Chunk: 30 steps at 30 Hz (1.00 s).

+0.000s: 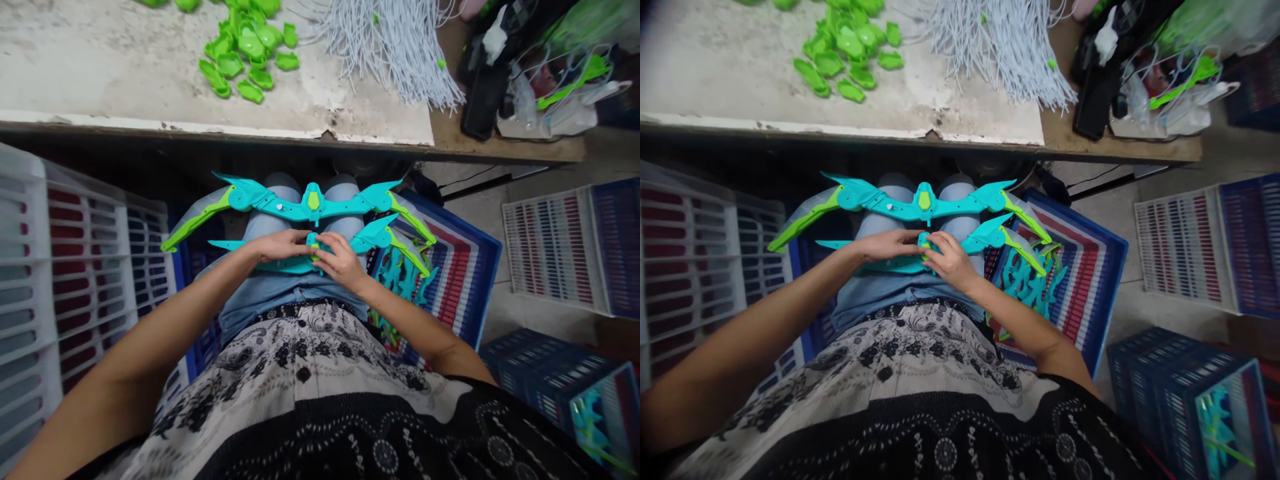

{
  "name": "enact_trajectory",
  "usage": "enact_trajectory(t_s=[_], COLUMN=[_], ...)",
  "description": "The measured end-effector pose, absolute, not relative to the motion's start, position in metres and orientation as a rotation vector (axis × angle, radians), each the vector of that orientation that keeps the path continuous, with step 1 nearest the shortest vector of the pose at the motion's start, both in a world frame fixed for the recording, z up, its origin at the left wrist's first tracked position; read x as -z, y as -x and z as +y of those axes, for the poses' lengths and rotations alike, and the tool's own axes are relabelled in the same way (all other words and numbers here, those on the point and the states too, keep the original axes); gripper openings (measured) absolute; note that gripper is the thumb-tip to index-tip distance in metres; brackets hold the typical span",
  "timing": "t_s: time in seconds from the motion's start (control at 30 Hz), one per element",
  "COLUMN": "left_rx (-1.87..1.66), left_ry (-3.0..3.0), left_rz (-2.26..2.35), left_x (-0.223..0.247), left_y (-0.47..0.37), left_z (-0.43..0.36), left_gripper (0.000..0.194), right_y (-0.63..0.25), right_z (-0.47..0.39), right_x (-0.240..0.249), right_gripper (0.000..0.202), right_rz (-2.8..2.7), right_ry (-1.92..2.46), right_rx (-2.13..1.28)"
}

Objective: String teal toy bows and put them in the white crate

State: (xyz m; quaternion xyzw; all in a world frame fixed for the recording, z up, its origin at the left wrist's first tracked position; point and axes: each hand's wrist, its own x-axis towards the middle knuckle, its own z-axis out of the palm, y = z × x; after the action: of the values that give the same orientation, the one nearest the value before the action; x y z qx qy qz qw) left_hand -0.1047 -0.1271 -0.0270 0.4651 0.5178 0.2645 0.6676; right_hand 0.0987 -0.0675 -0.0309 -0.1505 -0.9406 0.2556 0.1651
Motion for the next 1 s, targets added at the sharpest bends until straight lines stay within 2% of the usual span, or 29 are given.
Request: enact_trajectory(t_s=[0.2,0.27,0.4,0.5,0.63,0.77,0.83,0.9,1.0], left_rx=[-0.639,-0.629,-0.633,-0.655,-0.661,-0.613,-0.606,-0.607,-0.542], left_ry=[-1.076,-1.082,-1.103,-1.090,-1.045,-1.174,-1.288,-1.482,-1.848], left_rz=[1.316,1.360,1.379,1.404,1.551,1.614,1.771,1.949,2.031], left_x=[0.028,0.027,0.026,0.030,0.040,0.037,0.030,0.023,0.022], left_y=[0.097,0.096,0.092,0.087,0.084,0.081,0.073,0.061,0.040], left_z=[-0.128,-0.128,-0.127,-0.128,-0.126,-0.129,-0.137,-0.152,-0.177], left_gripper=[0.056,0.055,0.049,0.046,0.043,0.045,0.048,0.042,0.043], right_y=[-0.102,-0.102,-0.094,-0.084,-0.077,-0.080,-0.073,-0.053,0.005], right_z=[-0.075,-0.075,-0.066,-0.058,-0.056,-0.050,-0.033,-0.007,0.040], right_x=[0.038,0.037,0.029,0.022,0.020,0.010,-0.006,-0.026,-0.051], right_gripper=[0.024,0.035,0.069,0.078,0.071,0.070,0.051,0.028,0.026], right_rz=[-2.600,-2.567,-2.627,-2.760,-2.832,-2.988,-3.041,-2.943,-2.709], right_ry=[0.670,0.804,0.996,1.067,1.074,0.898,0.793,0.731,0.691], right_rx=[-0.869,-0.964,-1.138,-1.175,-1.184,-1.051,-0.996,-0.893,-0.584])
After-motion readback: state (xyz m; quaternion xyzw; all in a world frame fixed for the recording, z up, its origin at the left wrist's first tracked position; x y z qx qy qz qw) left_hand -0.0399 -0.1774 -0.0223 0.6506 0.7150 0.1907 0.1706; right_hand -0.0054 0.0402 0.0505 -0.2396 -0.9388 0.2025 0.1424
